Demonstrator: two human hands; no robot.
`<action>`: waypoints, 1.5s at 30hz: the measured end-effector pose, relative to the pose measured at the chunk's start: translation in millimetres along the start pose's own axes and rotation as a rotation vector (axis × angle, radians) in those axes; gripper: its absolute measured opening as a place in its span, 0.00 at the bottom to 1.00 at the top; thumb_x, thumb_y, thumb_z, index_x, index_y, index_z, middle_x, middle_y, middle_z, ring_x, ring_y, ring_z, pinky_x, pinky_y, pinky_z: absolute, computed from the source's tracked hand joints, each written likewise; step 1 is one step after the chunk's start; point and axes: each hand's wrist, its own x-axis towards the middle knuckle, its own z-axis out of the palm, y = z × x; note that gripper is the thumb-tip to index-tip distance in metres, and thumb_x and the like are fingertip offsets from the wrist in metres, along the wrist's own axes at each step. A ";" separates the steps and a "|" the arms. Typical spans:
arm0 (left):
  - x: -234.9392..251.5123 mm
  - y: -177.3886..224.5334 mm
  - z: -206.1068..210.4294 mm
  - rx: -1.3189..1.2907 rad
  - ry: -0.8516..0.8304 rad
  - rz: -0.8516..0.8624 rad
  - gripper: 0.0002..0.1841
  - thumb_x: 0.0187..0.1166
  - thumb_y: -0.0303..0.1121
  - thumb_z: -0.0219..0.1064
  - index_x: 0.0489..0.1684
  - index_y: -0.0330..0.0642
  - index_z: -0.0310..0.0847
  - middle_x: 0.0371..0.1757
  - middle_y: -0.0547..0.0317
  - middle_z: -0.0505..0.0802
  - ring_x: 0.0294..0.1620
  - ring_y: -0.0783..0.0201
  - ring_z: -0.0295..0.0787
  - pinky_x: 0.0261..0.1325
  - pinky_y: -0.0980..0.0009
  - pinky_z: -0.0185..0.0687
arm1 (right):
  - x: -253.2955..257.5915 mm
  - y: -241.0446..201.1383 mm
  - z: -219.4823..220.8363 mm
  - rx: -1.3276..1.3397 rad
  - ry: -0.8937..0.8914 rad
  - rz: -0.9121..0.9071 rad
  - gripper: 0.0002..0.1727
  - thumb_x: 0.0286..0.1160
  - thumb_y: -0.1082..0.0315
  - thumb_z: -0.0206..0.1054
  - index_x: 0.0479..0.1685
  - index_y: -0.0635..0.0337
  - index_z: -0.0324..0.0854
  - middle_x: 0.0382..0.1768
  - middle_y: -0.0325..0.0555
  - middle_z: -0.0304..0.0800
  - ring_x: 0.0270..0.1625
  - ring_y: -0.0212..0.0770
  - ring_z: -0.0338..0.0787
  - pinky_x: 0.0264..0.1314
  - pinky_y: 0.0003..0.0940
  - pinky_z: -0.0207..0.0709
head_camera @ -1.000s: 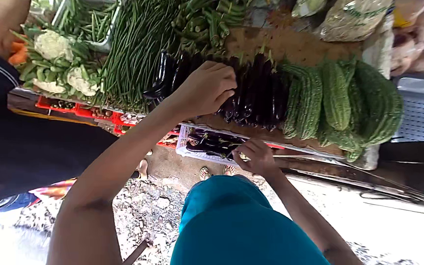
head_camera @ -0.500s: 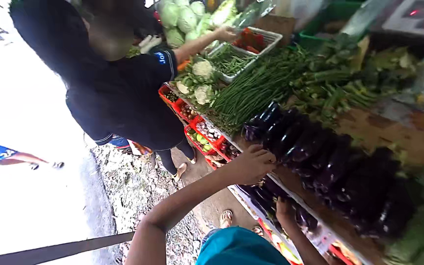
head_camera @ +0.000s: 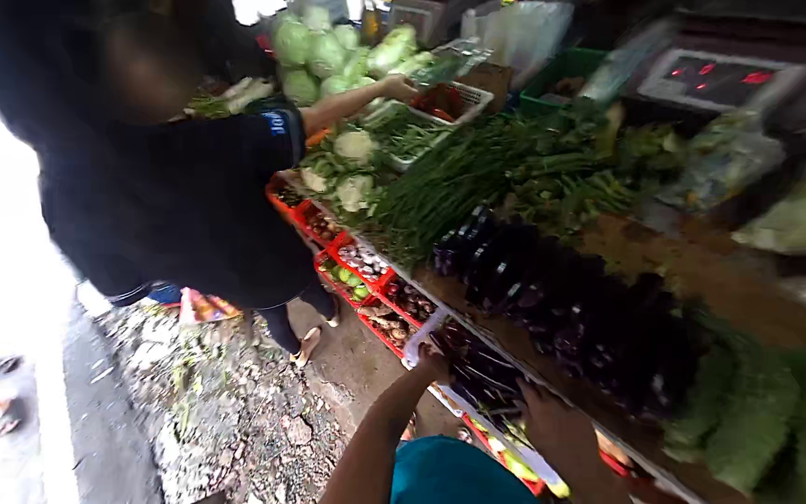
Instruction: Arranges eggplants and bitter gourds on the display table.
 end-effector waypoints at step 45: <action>-135.7 255.9 -204.0 -0.287 0.734 0.792 0.21 0.79 0.34 0.72 0.66 0.31 0.82 0.74 0.34 0.80 0.76 0.44 0.78 0.76 0.56 0.78 | -20.2 82.3 -118.0 0.309 0.520 0.057 0.27 0.87 0.56 0.61 0.74 0.69 0.79 0.67 0.75 0.84 0.70 0.78 0.82 0.72 0.78 0.69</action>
